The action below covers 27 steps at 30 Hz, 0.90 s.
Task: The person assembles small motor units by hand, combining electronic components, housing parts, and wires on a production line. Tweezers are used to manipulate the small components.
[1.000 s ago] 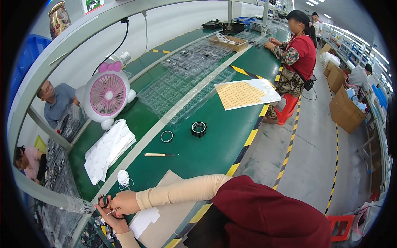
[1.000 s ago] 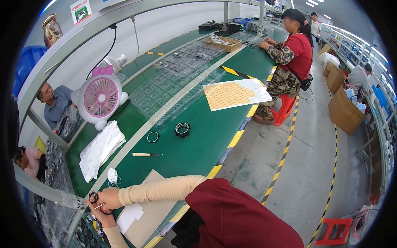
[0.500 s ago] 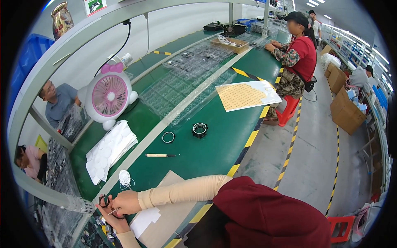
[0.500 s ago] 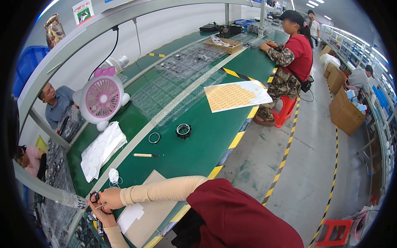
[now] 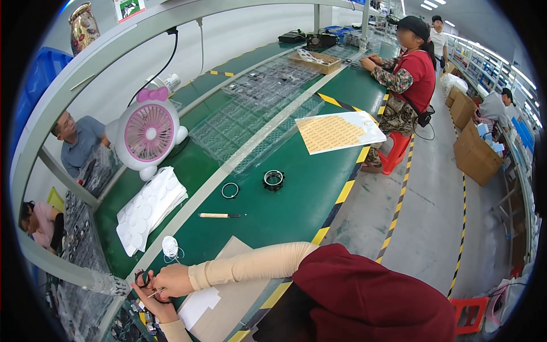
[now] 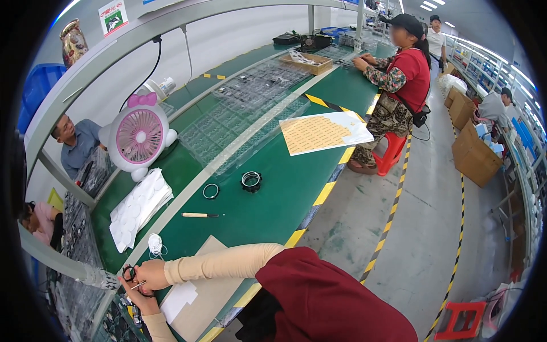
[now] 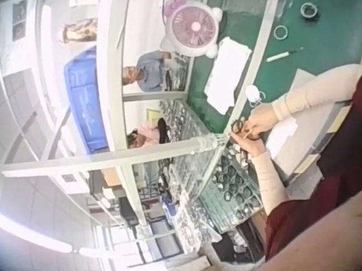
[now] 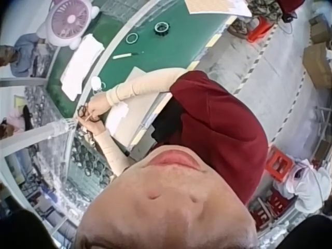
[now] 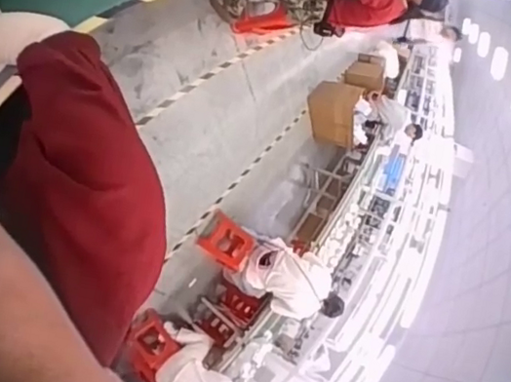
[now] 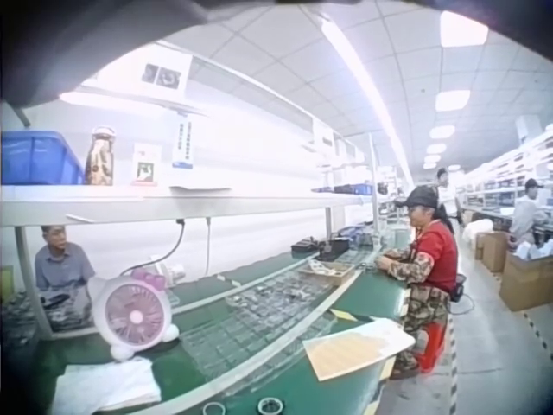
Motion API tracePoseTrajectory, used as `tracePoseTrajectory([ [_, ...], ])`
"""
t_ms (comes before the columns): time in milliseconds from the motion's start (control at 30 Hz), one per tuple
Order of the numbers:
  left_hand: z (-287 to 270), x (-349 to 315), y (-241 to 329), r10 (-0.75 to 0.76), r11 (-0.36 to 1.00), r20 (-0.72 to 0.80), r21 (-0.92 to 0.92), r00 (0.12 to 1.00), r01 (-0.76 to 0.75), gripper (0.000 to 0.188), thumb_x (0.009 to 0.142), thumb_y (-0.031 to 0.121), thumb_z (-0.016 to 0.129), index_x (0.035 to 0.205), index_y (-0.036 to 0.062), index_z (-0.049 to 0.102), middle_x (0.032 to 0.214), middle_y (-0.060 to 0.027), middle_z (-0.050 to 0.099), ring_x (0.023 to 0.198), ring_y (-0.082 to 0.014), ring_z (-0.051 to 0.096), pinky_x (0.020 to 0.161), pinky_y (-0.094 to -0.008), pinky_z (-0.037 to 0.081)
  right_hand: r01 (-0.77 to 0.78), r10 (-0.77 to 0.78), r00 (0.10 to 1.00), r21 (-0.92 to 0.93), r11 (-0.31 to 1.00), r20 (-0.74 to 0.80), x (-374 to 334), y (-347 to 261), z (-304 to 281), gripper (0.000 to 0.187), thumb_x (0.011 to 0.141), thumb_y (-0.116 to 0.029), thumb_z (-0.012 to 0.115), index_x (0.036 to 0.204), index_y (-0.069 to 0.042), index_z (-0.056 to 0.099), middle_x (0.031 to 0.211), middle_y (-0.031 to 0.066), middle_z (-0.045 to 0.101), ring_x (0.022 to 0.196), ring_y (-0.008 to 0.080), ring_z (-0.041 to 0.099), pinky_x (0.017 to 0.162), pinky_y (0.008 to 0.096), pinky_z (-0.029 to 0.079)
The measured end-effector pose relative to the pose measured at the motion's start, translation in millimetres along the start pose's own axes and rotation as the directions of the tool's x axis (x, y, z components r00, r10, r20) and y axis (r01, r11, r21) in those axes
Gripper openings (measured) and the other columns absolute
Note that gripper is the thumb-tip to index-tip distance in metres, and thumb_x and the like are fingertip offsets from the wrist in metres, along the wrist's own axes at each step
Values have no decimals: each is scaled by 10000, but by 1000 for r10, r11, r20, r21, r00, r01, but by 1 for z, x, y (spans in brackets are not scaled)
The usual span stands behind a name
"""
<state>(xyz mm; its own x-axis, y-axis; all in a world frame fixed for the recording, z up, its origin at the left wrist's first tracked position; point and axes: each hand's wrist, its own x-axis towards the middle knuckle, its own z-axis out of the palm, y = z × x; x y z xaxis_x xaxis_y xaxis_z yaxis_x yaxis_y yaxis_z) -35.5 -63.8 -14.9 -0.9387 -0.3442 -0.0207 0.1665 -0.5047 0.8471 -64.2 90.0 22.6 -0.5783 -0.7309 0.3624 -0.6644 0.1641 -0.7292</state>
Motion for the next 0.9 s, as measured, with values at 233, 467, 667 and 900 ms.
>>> tracePoseTrajectory([
  [233,-1,1,-1,-9,1000,-2,-5,1000,9,472,917,466,361,1107,72,538,941,-98,602,883,-158,559,817,-280,431,-9,9,1000,-14,1000,3,0,1,1,156,690,-201,605,653,-51,594,605,149,588,588,329,578,533,432,437],
  [467,-6,2,0,-22,999,31,-27,999,23,405,920,428,386,1051,87,559,981,-121,612,916,-187,575,828,-306,448,-6,6,1000,-2,1000,5,0,1,1,149,690,-194,602,650,-51,592,607,144,592,586,325,580,535,432,439],
  [667,-6,2,0,-17,999,20,-33,1000,18,409,921,428,383,1050,83,561,977,-120,614,916,-188,576,828,-307,450,-7,7,1000,-24,1000,6,-1,-1,0,144,689,-192,599,648,-53,596,609,143,595,586,326,582,535,430,442],
  [900,-6,1,1,-36,998,50,-42,998,39,405,922,424,383,1043,82,563,977,-122,615,920,-190,576,839,-316,446,-6,6,1000,-5,1000,0,-1,0,1,141,686,-195,603,650,-58,611,609,143,595,582,324,583,534,427,445],
])
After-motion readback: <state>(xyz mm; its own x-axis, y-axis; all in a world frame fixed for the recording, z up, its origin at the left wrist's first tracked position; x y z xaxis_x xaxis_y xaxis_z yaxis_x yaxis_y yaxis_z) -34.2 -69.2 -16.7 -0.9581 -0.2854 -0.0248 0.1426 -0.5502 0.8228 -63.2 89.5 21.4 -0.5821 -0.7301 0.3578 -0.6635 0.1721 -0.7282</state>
